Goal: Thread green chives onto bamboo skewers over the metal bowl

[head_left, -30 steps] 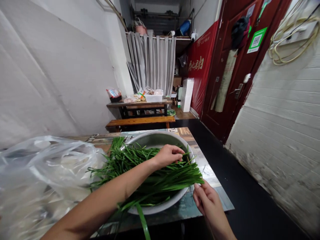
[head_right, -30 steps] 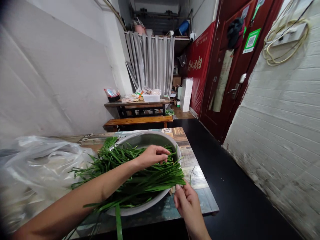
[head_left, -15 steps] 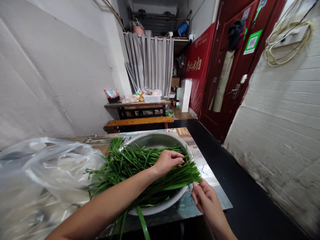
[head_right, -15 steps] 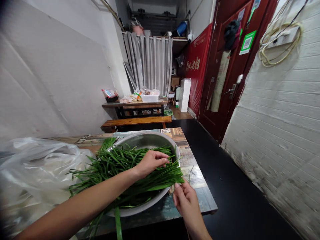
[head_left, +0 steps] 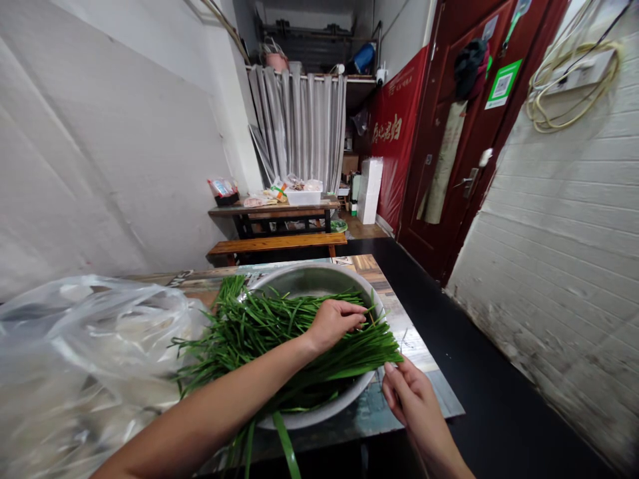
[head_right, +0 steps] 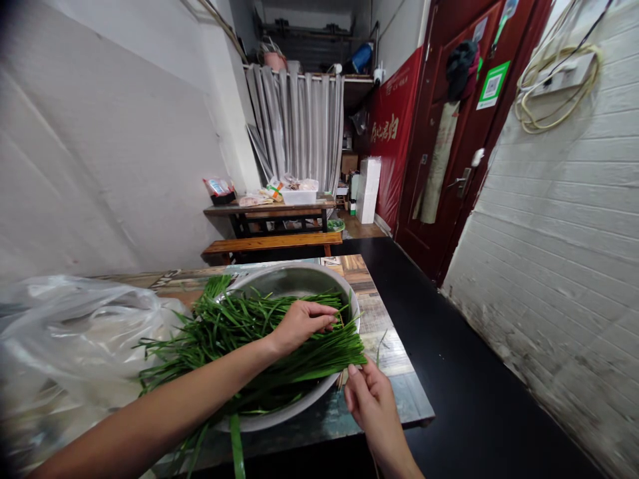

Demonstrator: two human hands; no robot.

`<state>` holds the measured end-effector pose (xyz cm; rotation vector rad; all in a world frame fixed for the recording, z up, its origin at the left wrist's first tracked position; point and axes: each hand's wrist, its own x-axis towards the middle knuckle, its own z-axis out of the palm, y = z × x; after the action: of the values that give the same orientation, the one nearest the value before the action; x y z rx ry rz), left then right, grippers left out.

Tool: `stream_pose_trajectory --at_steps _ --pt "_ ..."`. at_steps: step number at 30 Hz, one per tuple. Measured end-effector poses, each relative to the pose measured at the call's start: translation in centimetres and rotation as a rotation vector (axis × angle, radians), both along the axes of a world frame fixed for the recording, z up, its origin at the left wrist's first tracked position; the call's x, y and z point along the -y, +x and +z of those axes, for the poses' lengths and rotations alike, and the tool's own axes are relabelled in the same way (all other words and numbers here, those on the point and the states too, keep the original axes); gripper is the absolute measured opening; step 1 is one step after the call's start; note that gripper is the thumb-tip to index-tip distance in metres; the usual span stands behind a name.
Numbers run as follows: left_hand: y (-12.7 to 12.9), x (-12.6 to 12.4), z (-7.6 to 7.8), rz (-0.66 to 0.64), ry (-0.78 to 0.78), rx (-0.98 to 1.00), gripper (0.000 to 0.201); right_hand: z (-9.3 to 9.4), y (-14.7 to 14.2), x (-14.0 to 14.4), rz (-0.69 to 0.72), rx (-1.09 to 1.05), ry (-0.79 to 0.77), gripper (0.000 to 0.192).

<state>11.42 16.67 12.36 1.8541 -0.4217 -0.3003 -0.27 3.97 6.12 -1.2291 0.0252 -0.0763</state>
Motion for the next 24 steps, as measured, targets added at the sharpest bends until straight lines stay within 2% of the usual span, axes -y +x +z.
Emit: stream_pose_trajectory --at_steps 7,10,12,15,16,18,20,22,24 --pt "0.4 -0.2 -0.8 -0.07 0.067 0.165 0.029 -0.1 0.1 -0.1 -0.022 -0.009 -0.001 0.029" --pt "-0.1 -0.3 -0.9 -0.158 0.105 0.252 0.026 -0.4 0.1 0.1 -0.014 -0.017 -0.003 0.03" --pt "-0.5 -0.7 -0.5 -0.256 0.157 0.289 0.026 -0.5 0.0 0.3 -0.004 -0.02 -0.003 0.029" --pt "-0.1 -1.8 1.3 -0.417 0.248 0.294 0.031 -0.7 -0.4 0.5 0.01 -0.021 -0.012 0.027" --pt "0.5 -2.2 2.0 -0.425 0.28 0.303 0.033 -0.7 -0.6 0.5 0.01 -0.02 -0.017 0.027" --pt "2.1 -2.8 3.1 -0.289 0.344 0.376 0.032 -0.9 -1.0 0.4 0.001 -0.014 -0.024 0.026" --pt "3.8 -3.1 3.3 -0.195 0.441 0.467 0.027 -1.0 -1.3 0.3 -0.021 -0.009 -0.021 0.026" --pt "5.2 -2.9 2.5 -0.231 0.552 0.54 0.021 -1.1 -1.5 0.2 -0.033 -0.01 -0.015 0.027" --pt "6.1 -2.5 1.1 -0.309 0.634 0.578 0.018 -1.2 -1.5 0.2 -0.03 -0.017 -0.012 0.027"
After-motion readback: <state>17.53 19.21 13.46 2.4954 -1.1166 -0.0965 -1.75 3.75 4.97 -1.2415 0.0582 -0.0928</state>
